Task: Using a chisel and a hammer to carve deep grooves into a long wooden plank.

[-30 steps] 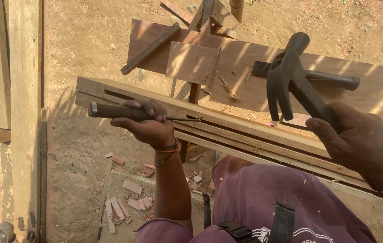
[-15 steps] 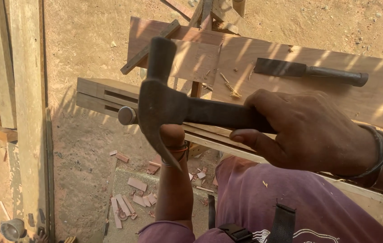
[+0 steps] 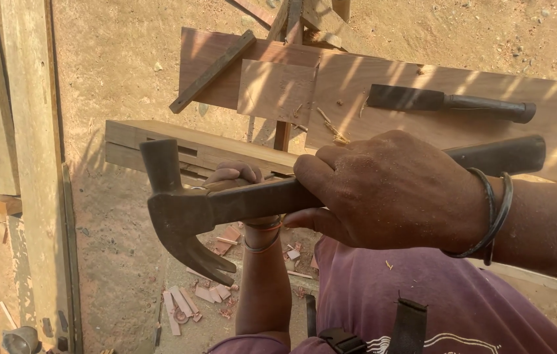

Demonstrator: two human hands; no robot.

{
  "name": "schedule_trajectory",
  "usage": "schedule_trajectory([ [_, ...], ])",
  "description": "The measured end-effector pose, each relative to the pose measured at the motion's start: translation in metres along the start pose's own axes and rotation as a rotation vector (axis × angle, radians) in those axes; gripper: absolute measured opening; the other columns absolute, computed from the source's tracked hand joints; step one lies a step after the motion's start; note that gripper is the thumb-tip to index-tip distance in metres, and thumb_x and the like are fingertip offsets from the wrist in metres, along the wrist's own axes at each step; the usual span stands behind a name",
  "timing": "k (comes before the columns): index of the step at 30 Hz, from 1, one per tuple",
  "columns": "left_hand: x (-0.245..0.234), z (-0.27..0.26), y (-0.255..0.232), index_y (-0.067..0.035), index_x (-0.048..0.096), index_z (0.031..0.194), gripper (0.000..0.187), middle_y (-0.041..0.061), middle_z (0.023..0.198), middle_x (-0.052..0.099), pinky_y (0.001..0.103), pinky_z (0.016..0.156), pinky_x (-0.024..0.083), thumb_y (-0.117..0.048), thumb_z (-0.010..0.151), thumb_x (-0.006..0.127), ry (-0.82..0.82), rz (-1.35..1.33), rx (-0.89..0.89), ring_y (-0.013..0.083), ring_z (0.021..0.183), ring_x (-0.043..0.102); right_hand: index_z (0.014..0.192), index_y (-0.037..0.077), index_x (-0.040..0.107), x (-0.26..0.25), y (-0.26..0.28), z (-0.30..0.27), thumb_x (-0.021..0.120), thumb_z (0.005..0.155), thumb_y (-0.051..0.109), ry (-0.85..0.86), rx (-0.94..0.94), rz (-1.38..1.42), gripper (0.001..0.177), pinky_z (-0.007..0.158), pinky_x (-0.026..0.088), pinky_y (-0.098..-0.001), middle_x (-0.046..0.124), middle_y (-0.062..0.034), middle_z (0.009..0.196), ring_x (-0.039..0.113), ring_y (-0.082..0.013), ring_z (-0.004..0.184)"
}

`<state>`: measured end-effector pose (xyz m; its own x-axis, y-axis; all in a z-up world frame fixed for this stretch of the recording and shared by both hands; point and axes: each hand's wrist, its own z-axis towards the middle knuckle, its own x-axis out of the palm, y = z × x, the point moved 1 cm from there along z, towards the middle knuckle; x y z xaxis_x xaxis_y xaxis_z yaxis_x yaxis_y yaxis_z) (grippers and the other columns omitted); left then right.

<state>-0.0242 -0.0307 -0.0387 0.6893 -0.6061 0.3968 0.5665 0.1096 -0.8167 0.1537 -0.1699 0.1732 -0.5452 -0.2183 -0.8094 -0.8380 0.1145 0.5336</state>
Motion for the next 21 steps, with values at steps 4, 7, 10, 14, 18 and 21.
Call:
schedule_trajectory([
  [4, 0.005, -0.001, -0.004, -0.007, 0.051, 0.122, 0.04, 0.01, 0.097, 0.056, 0.023, 0.066, 0.053, -0.028, 0.101, 0.078, -0.043, 0.108, 0.006, 0.0129, 0.082, 0.058, 0.102, 0.006, 0.06, 0.004, 0.0, 0.0, 0.054, 0.092, 0.061, 0.049, 0.076, 0.025, 0.056, 0.035, 0.049, -0.0364, 0.06, -0.0066, 0.063, 0.059, -0.0174, 0.04],
  [7, -0.02, 0.005, 0.007, -0.006, 0.051, 0.123, 0.035, 0.01, 0.098, 0.056, 0.021, 0.064, 0.052, -0.025, 0.106, 0.074, -0.064, 0.078, -0.014, 0.0123, 0.081, 0.058, 0.096, 0.004, 0.062, 0.0, -0.001, -0.002, 0.056, 0.092, 0.059, -0.09, 0.018, 0.065, 0.055, 0.03, 0.047, -0.0369, 0.059, -0.0074, 0.061, 0.056, -0.0167, 0.037],
  [10, -0.065, 0.016, 0.026, -0.006, 0.052, 0.128, 0.034, 0.009, 0.1, 0.059, 0.024, 0.067, 0.054, -0.023, 0.105, 0.07, -0.069, -0.322, -0.16, 0.0128, 0.078, 0.06, 0.097, 0.007, 0.061, -0.004, -0.004, -0.006, 0.054, 0.091, 0.062, -0.005, 0.093, 0.096, 0.056, 0.033, 0.047, -0.0367, 0.058, -0.0055, 0.062, 0.054, -0.016, 0.037],
  [14, -0.074, 0.035, 0.03, -0.005, 0.049, 0.127, 0.04, 0.007, 0.098, 0.061, 0.028, 0.071, 0.056, -0.038, 0.107, 0.061, 0.002, -0.617, -0.339, 0.0136, 0.077, 0.062, 0.103, 0.015, 0.062, -0.009, -0.016, -0.017, 0.054, 0.09, 0.067, 0.067, 0.261, 0.164, 0.054, 0.04, 0.048, -0.0351, 0.06, -0.0044, 0.061, 0.054, -0.0171, 0.037],
  [18, -0.07, 0.042, 0.019, -0.001, 0.046, 0.118, 0.065, 0.005, 0.09, 0.062, 0.028, 0.068, 0.057, -0.066, 0.116, 0.044, 0.065, -0.604, -0.478, 0.0131, 0.072, 0.063, 0.097, 0.005, 0.062, 0.006, -0.033, -0.034, 0.057, 0.091, 0.06, -0.264, 0.155, 0.181, 0.056, 0.032, 0.046, -0.0368, 0.059, -0.009, 0.059, 0.052, -0.0182, 0.034],
  [21, -0.003, 0.074, -0.022, -0.006, 0.044, 0.127, 0.063, 0.002, 0.087, 0.061, 0.025, 0.071, 0.059, -0.066, 0.109, 0.036, -0.367, -0.317, -0.457, 0.0089, 0.071, 0.06, 0.098, 0.009, 0.061, 0.01, -0.04, -0.041, 0.055, 0.09, 0.068, -0.141, 0.311, 0.212, 0.06, 0.039, 0.047, -0.037, 0.063, -0.0074, 0.063, 0.053, -0.0173, 0.037],
])
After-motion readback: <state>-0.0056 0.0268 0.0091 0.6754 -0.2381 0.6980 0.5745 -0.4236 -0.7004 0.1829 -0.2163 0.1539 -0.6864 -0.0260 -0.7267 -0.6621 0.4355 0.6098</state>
